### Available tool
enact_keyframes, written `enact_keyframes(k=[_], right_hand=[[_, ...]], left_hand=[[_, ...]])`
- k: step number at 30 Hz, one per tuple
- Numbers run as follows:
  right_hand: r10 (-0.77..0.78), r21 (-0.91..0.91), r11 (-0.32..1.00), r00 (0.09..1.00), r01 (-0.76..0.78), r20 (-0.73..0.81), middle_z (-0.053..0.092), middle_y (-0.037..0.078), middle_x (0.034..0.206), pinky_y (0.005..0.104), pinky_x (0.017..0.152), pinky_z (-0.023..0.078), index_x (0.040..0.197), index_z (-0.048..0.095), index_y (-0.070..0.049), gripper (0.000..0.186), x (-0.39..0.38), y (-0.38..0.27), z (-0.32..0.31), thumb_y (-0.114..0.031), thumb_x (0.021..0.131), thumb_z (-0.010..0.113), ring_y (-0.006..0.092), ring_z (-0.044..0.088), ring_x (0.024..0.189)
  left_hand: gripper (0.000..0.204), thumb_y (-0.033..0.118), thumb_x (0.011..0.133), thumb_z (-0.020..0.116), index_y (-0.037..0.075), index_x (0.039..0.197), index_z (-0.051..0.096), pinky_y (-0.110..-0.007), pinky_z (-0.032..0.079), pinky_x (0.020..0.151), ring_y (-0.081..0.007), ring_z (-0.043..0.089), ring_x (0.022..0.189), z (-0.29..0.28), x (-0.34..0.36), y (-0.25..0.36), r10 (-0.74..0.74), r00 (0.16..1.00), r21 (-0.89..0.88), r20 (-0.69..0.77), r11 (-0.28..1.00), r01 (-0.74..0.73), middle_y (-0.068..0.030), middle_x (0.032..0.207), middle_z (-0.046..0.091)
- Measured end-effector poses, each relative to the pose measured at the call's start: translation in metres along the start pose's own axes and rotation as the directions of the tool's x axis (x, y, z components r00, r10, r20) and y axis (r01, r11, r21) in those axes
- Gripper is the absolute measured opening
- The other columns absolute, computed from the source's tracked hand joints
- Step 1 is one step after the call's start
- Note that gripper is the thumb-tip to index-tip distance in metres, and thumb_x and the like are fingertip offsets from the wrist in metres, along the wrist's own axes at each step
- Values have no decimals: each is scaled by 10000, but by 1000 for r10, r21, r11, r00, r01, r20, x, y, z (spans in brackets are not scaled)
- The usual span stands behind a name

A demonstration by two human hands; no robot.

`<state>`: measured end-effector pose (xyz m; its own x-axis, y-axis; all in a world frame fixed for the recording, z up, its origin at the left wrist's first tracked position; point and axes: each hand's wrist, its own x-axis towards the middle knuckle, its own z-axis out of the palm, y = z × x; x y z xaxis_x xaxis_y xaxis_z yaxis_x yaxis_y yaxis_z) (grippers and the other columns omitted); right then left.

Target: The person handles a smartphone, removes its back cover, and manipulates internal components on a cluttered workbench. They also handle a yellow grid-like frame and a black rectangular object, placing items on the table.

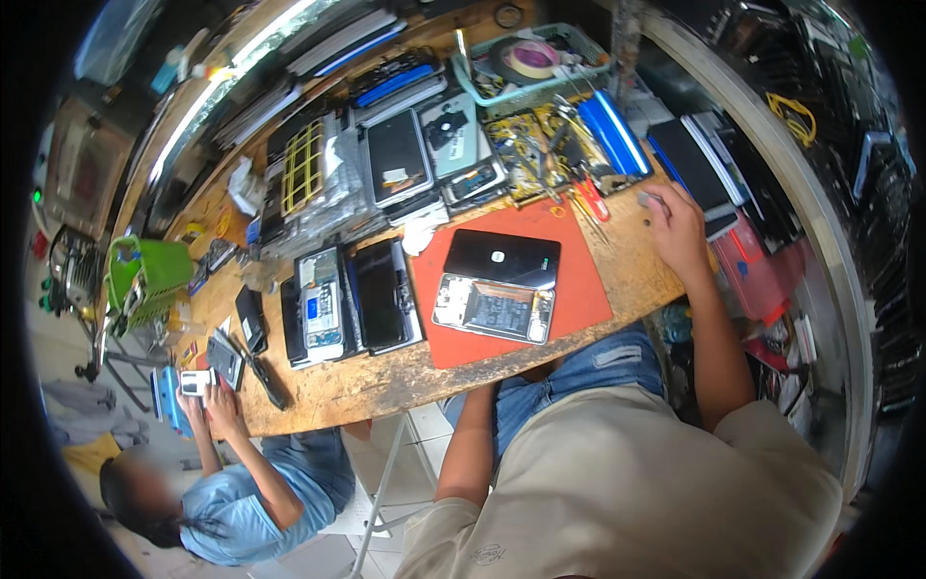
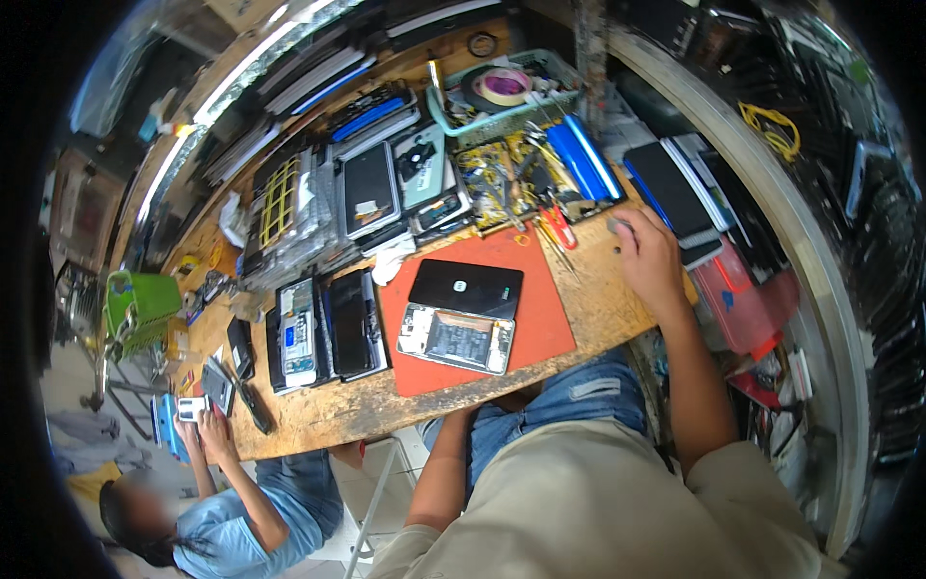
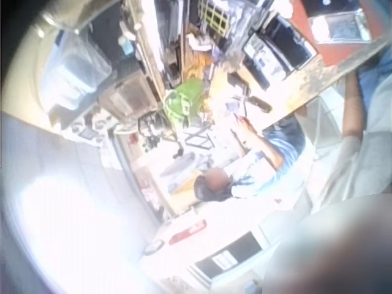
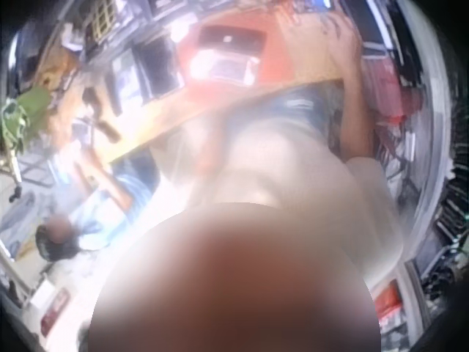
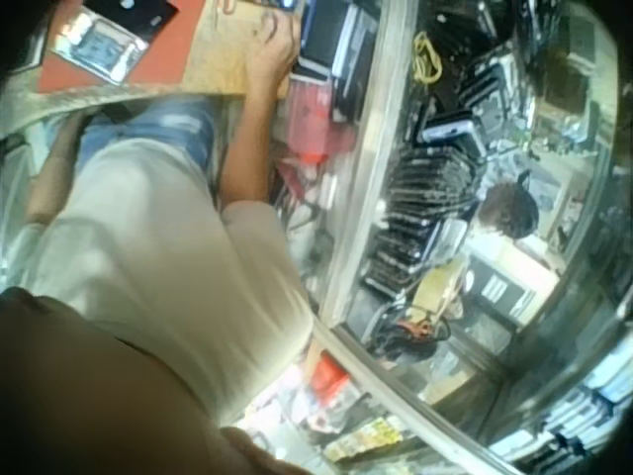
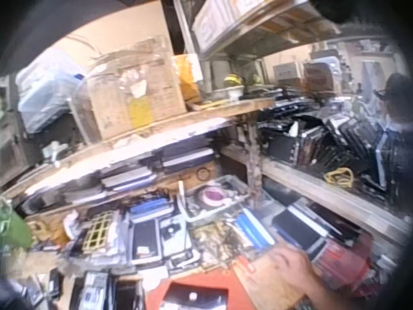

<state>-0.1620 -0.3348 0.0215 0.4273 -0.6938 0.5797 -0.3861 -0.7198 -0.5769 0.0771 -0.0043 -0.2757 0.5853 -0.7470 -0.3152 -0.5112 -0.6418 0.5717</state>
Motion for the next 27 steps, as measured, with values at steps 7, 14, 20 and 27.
enact_keyframes(k=[7, 14, 20, 27], right_hand=[[-45, -57, 997, 994, 51, 104, 667, 161, 956, 420, 782, 516, 1080, 712, 6, 148, -1, -1, -1, -35, 940, 686, 345, 653, 867], [-44, -99, 993, 990, 57, 132, 644, 182, 1002, 483, 848, 502, 1074, 707, -7, 141, -2, -2, -2, -58, 948, 670, 408, 635, 973], [-69, -102, 991, 989, 83, 131, 628, 181, 974, 490, 835, 501, 1052, 698, -12, 118, -1, -2, 0, -77, 964, 653, 407, 628, 958], [-87, -106, 989, 986, 103, 144, 621, 170, 984, 486, 841, 500, 1033, 694, -15, 131, -2, -5, -1, -89, 926, 708, 397, 625, 972]], left_hand=[[667, 534, 1047, 434, 45, 1482, 560, -446, 306, 1249, -394, 411, 1493, -3, 2, 11, -37, 999, -4, 3, 999, 37, -229, 1594, 461], [725, 591, 1046, 410, 51, 1512, 537, -440, 284, 1264, -394, 376, 1520, -6, 7, 16, -50, 998, 14, 37, 999, 50, -229, 1627, 421], [776, 641, 1045, 389, 56, 1538, 516, -435, 266, 1277, -395, 346, 1542, -17, -2, 39, -62, 974, 135, 219, 990, 33, -228, 1656, 388], [823, 693, 1044, 358, 55, 1535, 529, -432, 254, 1284, -399, 335, 1555, -5, -36, 92, 45, 689, 66, 724, 989, -135, -235, 1665, 383]])
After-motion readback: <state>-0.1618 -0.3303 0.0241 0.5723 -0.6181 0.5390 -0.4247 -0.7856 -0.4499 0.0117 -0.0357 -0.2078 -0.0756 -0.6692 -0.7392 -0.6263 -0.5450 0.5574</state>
